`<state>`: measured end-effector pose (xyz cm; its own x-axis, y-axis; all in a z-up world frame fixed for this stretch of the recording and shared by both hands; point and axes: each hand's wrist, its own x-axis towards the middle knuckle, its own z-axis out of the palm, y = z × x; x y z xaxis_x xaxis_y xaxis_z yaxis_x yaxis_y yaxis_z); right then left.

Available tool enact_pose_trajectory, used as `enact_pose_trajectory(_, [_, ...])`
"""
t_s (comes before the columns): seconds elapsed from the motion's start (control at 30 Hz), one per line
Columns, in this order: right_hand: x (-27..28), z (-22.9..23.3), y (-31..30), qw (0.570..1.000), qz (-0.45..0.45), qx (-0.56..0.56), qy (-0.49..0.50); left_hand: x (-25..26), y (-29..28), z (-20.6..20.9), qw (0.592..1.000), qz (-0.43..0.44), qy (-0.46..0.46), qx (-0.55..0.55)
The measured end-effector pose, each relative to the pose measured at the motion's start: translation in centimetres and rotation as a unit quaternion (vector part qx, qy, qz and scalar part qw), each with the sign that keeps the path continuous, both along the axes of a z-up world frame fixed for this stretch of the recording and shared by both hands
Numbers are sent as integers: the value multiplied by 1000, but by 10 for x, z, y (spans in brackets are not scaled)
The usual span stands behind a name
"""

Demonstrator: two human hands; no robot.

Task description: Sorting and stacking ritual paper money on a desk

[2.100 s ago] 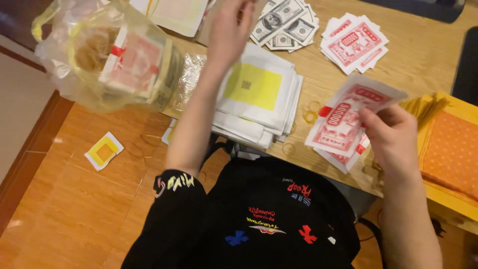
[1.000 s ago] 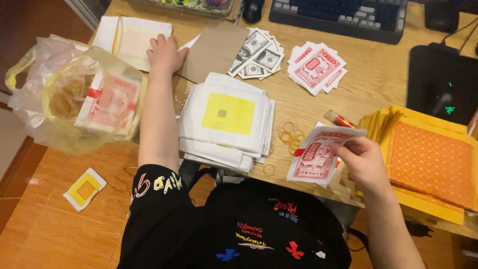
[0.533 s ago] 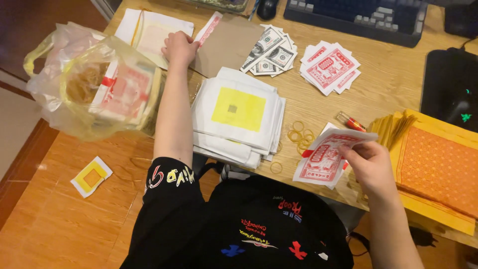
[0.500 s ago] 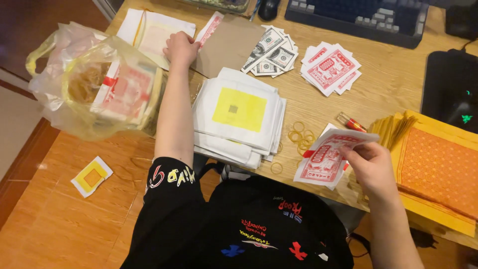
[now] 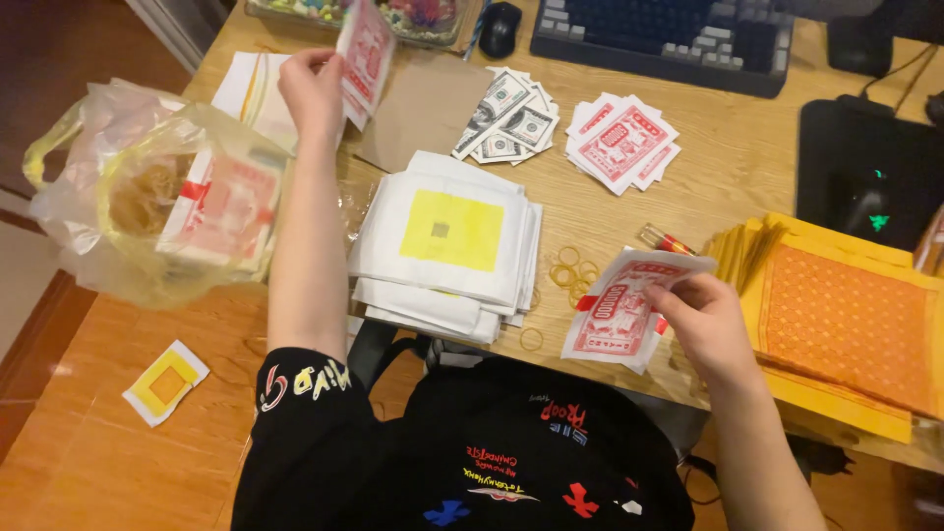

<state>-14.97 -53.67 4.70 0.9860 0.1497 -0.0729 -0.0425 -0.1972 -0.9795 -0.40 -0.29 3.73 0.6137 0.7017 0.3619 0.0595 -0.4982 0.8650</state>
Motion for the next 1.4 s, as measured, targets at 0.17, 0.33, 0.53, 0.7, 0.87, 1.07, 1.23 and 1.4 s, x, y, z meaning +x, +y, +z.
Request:
enact_pose_trajectory(0.17, [-1,9,7,1000,-3,28,9,-7,-10,24,997,-28,-60,37])
enact_pose_trajectory(0.33, [3,-9,-2,999,4,35,-15,-10,0,13,999,-14,8,-39])
enact_pose_trajectory(0.53, [3,-7,0,999,-28,46,-2,-31,-19,36,978,-60,-192,52])
enact_pose_trajectory(0.7, [6,15,23,986,-104,118,47,-43,-46,4,962,-124,73,232])
enact_pose_trajectory(0.87, [2,50,39,970,-110,189,108,-50,-55,-15,950,-194,228,91])
enact_pose_trajectory(1.07, [8,33,35,974,-95,190,77,-62,-54,-2,955,-198,221,17])
enact_pose_trajectory(1.23, [3,29,38,977,-77,188,71,-57,-41,-11,977,-149,152,20])
enact_pose_trajectory(1.4, [7,24,37,972,-80,211,60,-44,-24,-23,996,-85,-27,-25])
